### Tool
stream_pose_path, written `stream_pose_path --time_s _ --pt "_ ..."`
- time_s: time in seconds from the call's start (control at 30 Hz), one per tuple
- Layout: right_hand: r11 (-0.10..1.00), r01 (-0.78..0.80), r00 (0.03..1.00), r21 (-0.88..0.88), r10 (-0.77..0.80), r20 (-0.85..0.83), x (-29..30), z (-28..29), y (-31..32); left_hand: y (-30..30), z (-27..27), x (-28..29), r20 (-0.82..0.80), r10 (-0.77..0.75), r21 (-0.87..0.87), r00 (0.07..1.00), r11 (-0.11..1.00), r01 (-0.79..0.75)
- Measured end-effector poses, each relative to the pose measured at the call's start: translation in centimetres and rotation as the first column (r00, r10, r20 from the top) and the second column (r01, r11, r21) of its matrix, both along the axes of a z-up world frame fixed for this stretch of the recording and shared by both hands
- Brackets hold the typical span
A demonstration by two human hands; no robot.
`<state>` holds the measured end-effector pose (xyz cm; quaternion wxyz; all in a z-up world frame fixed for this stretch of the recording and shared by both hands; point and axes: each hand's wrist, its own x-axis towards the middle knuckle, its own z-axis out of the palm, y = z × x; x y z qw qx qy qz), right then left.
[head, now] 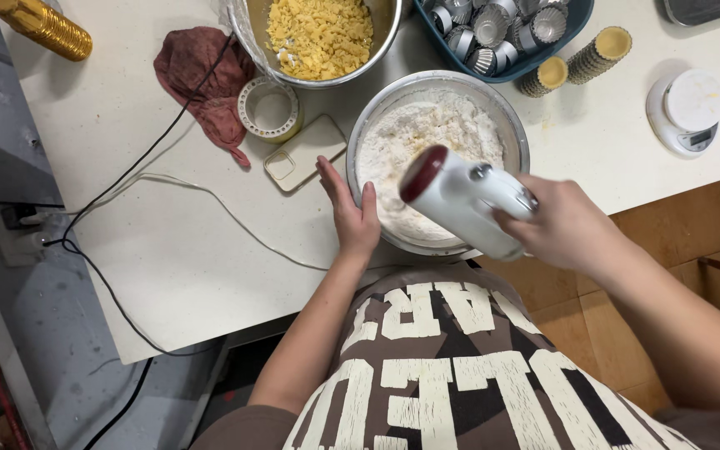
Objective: The person pours a yellow liquid into a bowl of flour and then uses a hand mixer to blend the ingredients into a crumbly mixture. The person handles a plastic container, a metal bowl, and a hand mixer during the process.
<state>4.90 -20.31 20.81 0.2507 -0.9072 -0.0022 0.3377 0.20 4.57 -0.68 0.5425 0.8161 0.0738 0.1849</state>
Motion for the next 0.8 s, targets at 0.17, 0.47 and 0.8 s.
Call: stream_pose_path --time_s 0.17,0.47,0.8 --pt "0.958 -0.048 0.997 -0.282 0.061 0.039 -0.7 -1.2 -4.9 0.9 -1.8 -0.9 -0.116 -0.002 0.039 0.993 0.999 0.007" --pt "0.976 0.139 0.909 0.168 -0.193 0.371 1.7 -6.2 -4.5 0.7 -4.1 -1.0 -0.107 -0.033 0.074 0.994 0.996 0.041" --pt "0.994 0.102 0.936 -0.03 -0.086 0.34 1.2 -4.0 -7.7 0.1 0.1 -0.9 -0.478 -0.104 -0.784 0.872 0.498 -0.37"
